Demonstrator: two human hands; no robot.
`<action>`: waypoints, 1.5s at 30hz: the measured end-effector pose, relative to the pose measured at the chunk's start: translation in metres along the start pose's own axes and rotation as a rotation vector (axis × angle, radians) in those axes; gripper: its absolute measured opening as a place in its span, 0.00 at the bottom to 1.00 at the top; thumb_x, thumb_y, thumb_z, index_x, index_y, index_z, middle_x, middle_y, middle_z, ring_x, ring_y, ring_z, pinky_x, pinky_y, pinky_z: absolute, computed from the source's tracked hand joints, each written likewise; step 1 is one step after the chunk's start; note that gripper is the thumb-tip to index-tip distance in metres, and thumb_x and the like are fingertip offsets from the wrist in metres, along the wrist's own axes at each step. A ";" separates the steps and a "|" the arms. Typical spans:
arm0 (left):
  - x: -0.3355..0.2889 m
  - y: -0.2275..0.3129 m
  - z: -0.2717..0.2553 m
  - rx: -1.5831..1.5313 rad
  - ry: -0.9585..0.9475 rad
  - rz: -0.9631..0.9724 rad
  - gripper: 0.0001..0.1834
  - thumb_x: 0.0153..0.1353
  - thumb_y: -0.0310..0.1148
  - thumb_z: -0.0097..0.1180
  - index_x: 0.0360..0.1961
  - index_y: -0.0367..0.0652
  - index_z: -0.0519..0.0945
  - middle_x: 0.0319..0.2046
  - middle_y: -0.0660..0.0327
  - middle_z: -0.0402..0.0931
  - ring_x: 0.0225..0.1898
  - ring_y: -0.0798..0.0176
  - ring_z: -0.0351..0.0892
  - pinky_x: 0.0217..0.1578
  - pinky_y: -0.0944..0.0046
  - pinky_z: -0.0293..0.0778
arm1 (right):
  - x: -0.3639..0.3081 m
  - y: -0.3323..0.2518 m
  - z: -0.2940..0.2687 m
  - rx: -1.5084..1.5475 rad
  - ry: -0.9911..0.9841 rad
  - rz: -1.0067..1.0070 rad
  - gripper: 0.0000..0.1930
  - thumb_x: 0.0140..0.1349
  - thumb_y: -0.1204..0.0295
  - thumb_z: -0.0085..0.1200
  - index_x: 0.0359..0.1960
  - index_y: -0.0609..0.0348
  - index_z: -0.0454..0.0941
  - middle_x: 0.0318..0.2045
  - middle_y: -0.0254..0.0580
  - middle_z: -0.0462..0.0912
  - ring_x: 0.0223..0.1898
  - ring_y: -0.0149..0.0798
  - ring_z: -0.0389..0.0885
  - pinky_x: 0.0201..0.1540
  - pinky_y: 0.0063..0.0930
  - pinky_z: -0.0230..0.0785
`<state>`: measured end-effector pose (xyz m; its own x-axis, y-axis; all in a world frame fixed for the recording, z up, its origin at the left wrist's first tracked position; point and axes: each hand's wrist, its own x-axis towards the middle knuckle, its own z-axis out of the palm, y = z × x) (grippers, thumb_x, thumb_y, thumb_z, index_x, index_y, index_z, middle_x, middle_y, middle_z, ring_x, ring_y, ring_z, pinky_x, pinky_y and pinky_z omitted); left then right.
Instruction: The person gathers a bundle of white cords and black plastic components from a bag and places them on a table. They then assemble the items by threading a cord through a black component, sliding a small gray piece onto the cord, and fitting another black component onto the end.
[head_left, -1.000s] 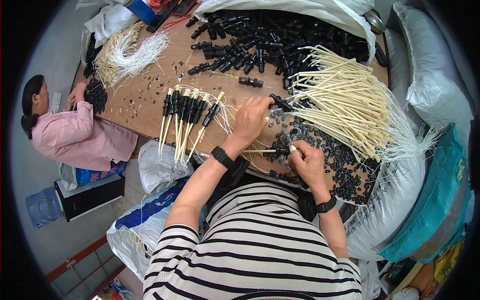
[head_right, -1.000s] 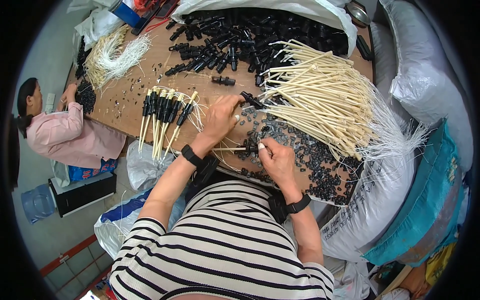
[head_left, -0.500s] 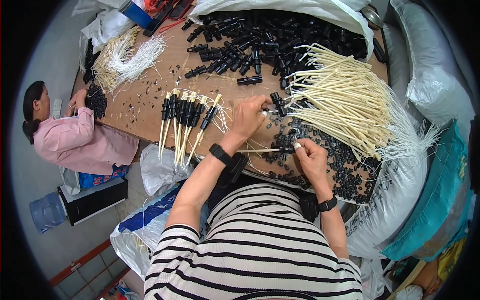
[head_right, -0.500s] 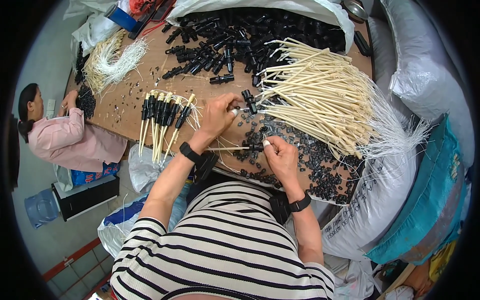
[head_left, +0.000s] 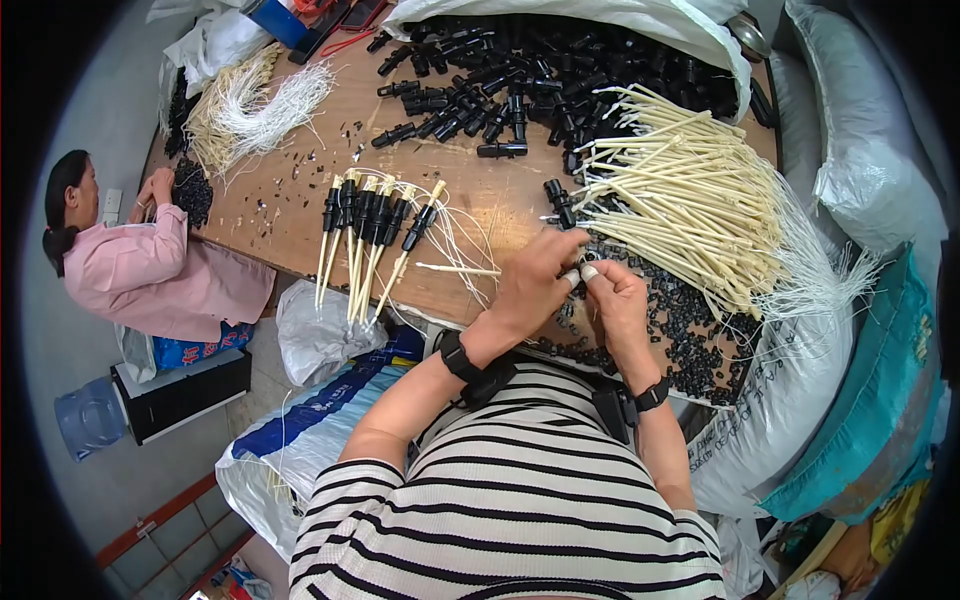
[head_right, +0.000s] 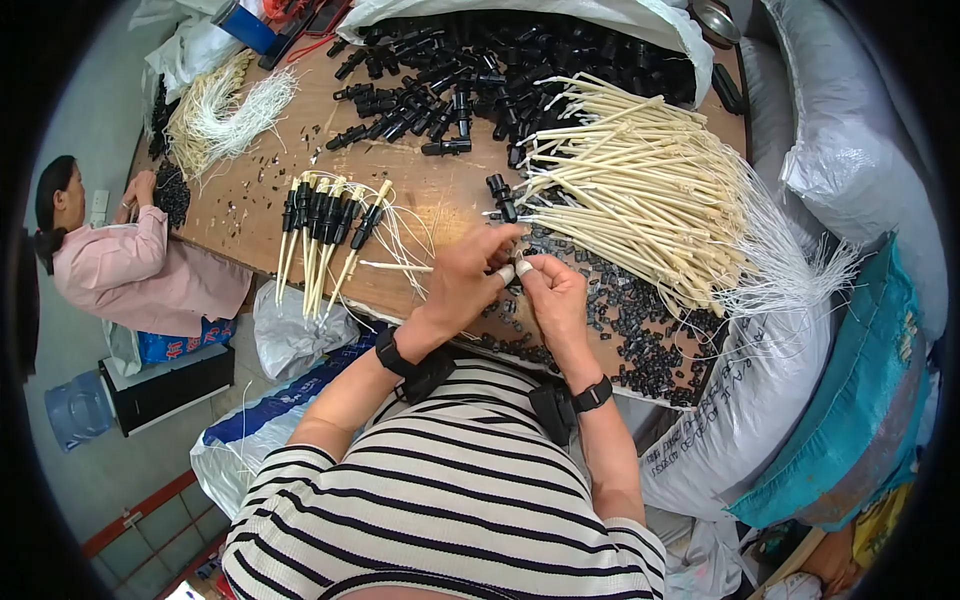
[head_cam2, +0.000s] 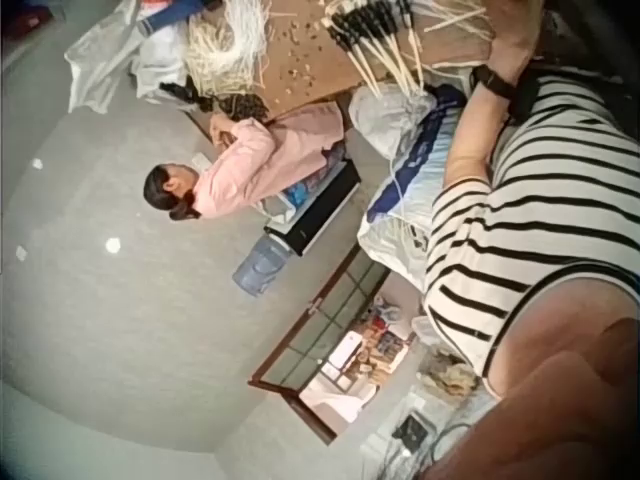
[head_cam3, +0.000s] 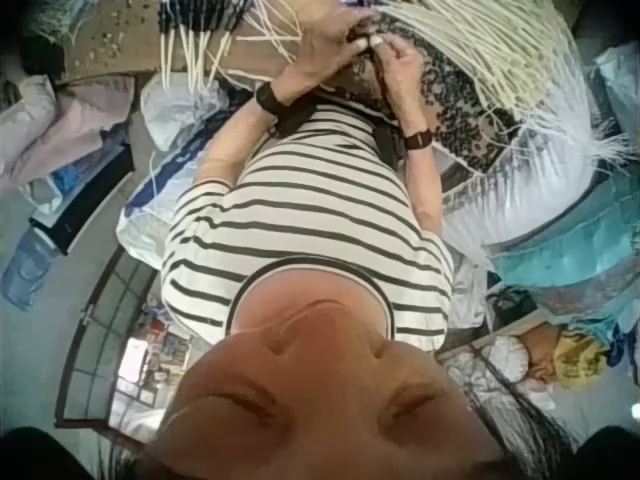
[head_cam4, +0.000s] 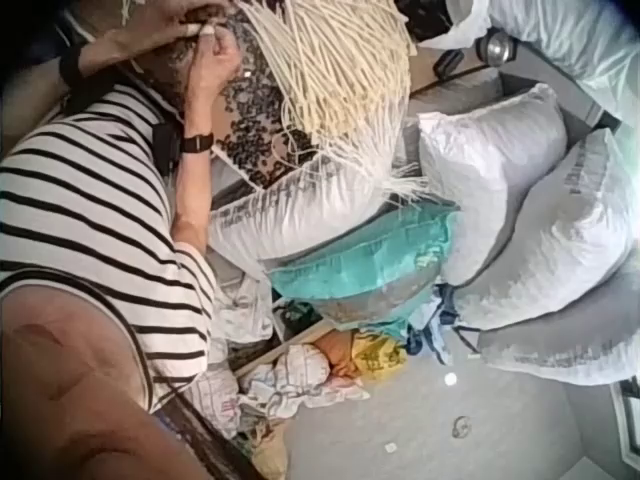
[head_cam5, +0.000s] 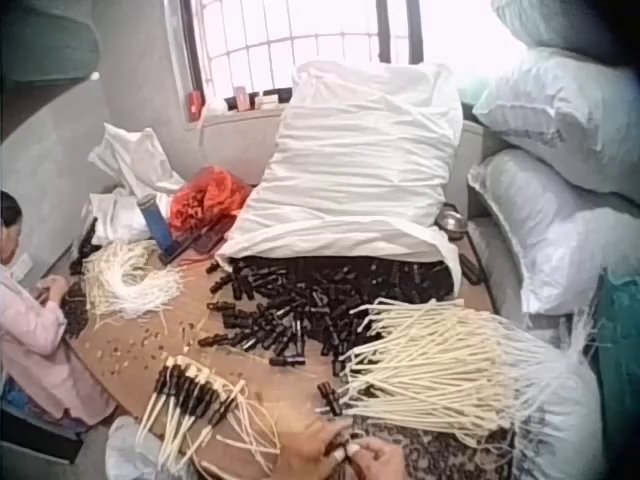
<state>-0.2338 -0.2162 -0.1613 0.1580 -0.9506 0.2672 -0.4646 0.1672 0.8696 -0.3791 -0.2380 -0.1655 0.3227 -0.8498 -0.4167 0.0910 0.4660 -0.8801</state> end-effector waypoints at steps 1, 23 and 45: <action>-0.001 -0.001 -0.001 0.000 0.001 0.000 0.23 0.45 0.17 0.61 0.46 0.43 0.79 0.27 0.59 0.77 0.28 0.62 0.78 0.29 0.63 0.74 | -0.001 0.001 0.001 -0.035 0.009 -0.059 0.05 0.62 0.76 0.55 0.36 0.65 0.80 0.22 0.21 0.75 0.22 0.15 0.64 0.23 0.13 0.54; 0.000 -0.016 -0.029 0.101 -0.400 -0.076 0.16 0.46 0.27 0.56 0.40 0.43 0.80 0.28 0.52 0.79 0.30 0.49 0.79 0.32 0.58 0.74 | -0.017 -0.017 -0.018 -0.867 -0.111 -0.560 0.14 0.57 0.76 0.57 0.46 0.57 0.83 0.30 0.41 0.85 0.21 0.30 0.77 0.28 0.22 0.70; -0.007 -0.053 -0.127 1.031 0.464 -0.047 0.16 0.45 0.28 0.61 0.39 0.47 0.80 0.44 0.63 0.76 0.52 0.56 0.70 0.59 0.49 0.51 | -0.023 -0.023 0.023 -1.053 -0.315 -0.820 0.15 0.51 0.72 0.63 0.42 0.59 0.81 0.39 0.45 0.83 0.37 0.45 0.83 0.39 0.32 0.74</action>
<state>-0.0997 -0.1848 -0.1567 0.4030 -0.7251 0.5584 -0.9124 -0.3663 0.1828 -0.3667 -0.2238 -0.1304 0.7348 -0.6318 0.2467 -0.3488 -0.6640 -0.6614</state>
